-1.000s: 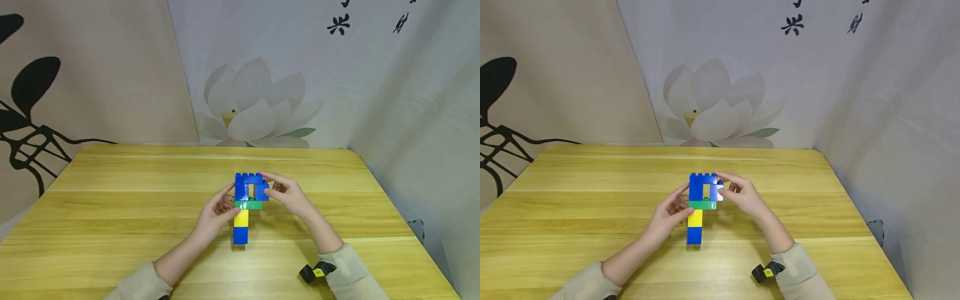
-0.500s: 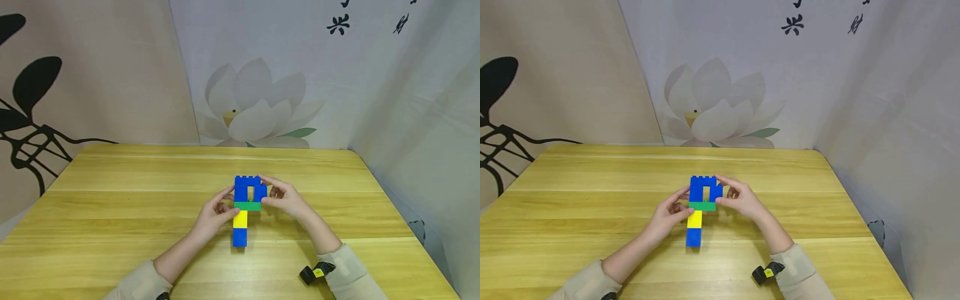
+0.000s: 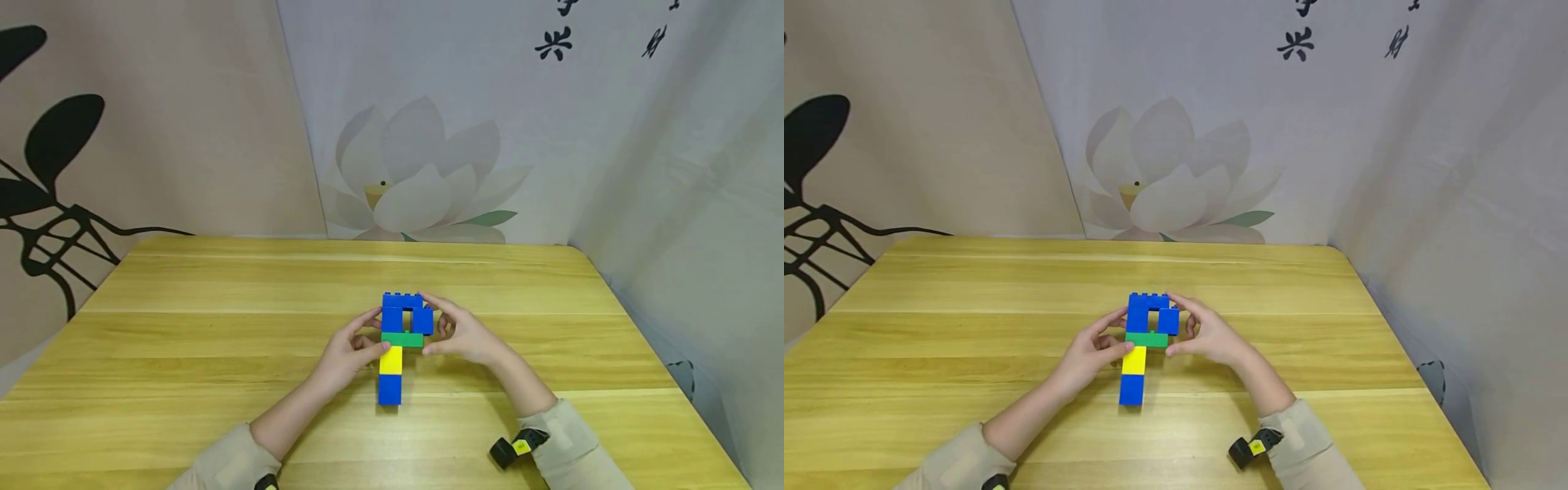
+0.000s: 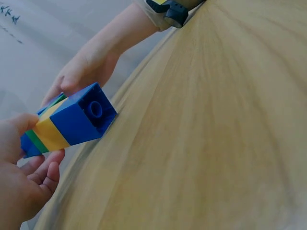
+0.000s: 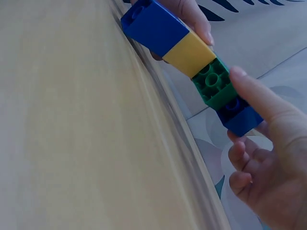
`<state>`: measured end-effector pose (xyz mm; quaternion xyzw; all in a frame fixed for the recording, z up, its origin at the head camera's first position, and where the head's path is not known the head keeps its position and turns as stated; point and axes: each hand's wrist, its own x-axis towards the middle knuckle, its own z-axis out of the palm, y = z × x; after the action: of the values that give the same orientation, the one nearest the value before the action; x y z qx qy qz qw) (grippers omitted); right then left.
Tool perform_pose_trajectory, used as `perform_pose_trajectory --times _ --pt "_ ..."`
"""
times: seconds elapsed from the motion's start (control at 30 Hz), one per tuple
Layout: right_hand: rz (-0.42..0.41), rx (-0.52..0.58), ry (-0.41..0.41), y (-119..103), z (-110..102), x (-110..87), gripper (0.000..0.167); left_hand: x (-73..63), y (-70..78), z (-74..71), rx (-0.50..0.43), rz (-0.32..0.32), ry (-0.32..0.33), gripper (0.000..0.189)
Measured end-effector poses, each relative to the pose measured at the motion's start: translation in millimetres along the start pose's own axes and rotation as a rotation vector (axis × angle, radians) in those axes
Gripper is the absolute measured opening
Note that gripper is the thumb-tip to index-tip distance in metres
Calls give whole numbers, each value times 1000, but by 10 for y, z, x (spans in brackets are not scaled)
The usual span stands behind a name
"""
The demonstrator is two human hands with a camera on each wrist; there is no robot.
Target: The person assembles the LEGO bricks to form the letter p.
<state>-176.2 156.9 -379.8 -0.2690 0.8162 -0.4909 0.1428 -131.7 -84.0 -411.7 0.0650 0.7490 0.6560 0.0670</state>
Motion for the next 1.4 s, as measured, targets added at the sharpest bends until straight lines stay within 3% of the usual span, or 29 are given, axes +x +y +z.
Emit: perform_pose_trajectory --times 0.07,0.13,0.33,0.8,1.4 --pt "1 4 5 -65 14 -21 84 -33 83 10 12 -9 6 60" --pt "7 -2 14 21 34 -1 84 -22 75 11 26 -9 11 59" --pt "5 -39 44 319 80 60 84 89 -109 -29 85 25 10 59" --pt "-18 -93 1 410 88 81 81 104 -159 -76 207 50 -48 61" --pt "-2 -164 -34 432 73 96 82 90 -152 -59 263 43 -58 61"
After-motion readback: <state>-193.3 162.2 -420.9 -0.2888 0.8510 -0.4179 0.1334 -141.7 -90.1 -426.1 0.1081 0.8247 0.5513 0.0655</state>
